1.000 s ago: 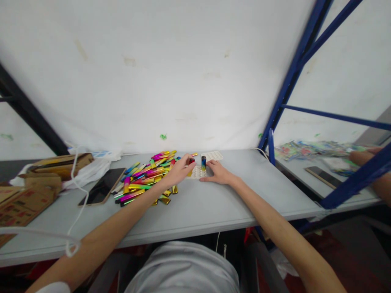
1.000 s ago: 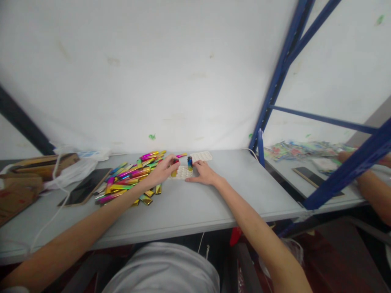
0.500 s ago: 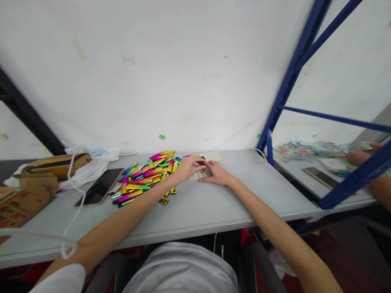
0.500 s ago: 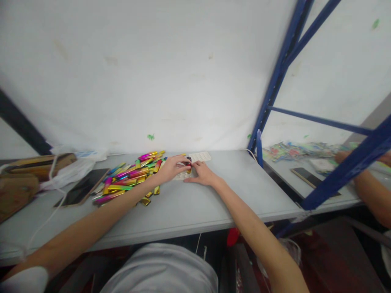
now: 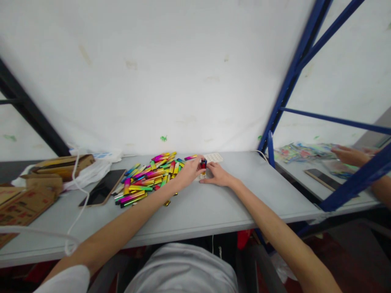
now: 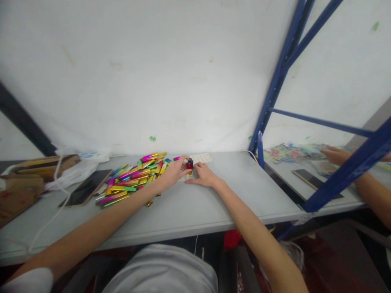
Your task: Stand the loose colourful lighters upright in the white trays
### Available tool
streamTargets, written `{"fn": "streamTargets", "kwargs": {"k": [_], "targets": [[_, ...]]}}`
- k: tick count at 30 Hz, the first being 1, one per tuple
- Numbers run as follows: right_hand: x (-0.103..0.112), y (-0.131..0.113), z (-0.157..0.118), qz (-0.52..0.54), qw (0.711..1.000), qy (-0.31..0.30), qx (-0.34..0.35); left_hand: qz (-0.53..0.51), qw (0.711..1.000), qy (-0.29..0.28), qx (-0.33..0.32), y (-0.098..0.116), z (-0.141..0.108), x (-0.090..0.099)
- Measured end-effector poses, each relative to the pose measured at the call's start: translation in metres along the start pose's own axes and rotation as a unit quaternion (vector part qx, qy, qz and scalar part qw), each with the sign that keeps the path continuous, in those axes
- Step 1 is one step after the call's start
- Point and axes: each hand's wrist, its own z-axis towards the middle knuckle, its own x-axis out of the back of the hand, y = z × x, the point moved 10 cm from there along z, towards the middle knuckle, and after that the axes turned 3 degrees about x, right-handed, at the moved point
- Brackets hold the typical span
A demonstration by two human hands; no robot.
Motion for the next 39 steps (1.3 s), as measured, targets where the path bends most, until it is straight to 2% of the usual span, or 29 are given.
{"fn": "streamTargets", "kwargs": {"k": [3, 5, 8, 10, 13, 17, 19, 24, 27, 30, 33, 36, 39], "targets": [[-0.002, 0.0, 0.0, 0.005, 1.0, -0.005, 0.008, 0.011, 1.0, -0.025, 0.005, 0.0, -0.003, -0.007], [-0.003, 0.001, 0.0, 0.008, 1.0, -0.003, 0.01, 0.014, 1.0, -0.023, 0.007, 0.003, -0.005, -0.001], [-0.003, 0.004, 0.0, 0.005, 1.0, 0.003, -0.006, 0.049, 0.999, 0.001, 0.01, 0.006, -0.008, 0.022], [-0.003, 0.006, -0.001, 0.003, 1.0, 0.0, -0.019, 0.08, 0.996, 0.017, 0.021, 0.0, -0.009, 0.043], [-0.003, 0.006, -0.001, 0.004, 1.0, -0.011, -0.029, 0.159, 0.983, 0.02, 0.084, -0.028, -0.01, 0.074], [-0.003, 0.007, -0.001, 0.0, 0.999, -0.02, -0.036, 0.283, 0.937, 0.03, 0.202, -0.076, -0.018, 0.108], [-0.002, 0.006, 0.0, 0.0, 0.999, -0.023, -0.033, 0.301, 0.924, 0.019, 0.236, -0.092, -0.022, 0.111], [-0.001, 0.005, 0.0, -0.003, 0.999, -0.029, -0.034, 0.289, 0.919, -0.035, 0.265, -0.114, -0.026, 0.095], [-0.001, 0.003, 0.0, -0.001, 0.999, -0.029, -0.034, 0.273, 0.927, 0.001, 0.256, -0.114, -0.024, 0.099], [-0.001, 0.003, 0.0, 0.004, 0.999, -0.023, -0.035, 0.173, 0.961, 0.069, 0.207, -0.097, -0.02, 0.107], [-0.001, 0.003, 0.0, 0.01, 0.999, -0.02, -0.03, -0.032, 0.984, 0.086, 0.153, -0.069, -0.017, 0.103], [-0.001, 0.004, -0.001, 0.014, 0.999, -0.013, -0.028, -0.221, 0.961, 0.086, 0.146, -0.046, -0.015, 0.094], [-0.002, 0.003, -0.001, 0.016, 1.0, -0.01, -0.023, -0.348, 0.923, 0.046, 0.157, -0.03, -0.018, 0.078]]}}
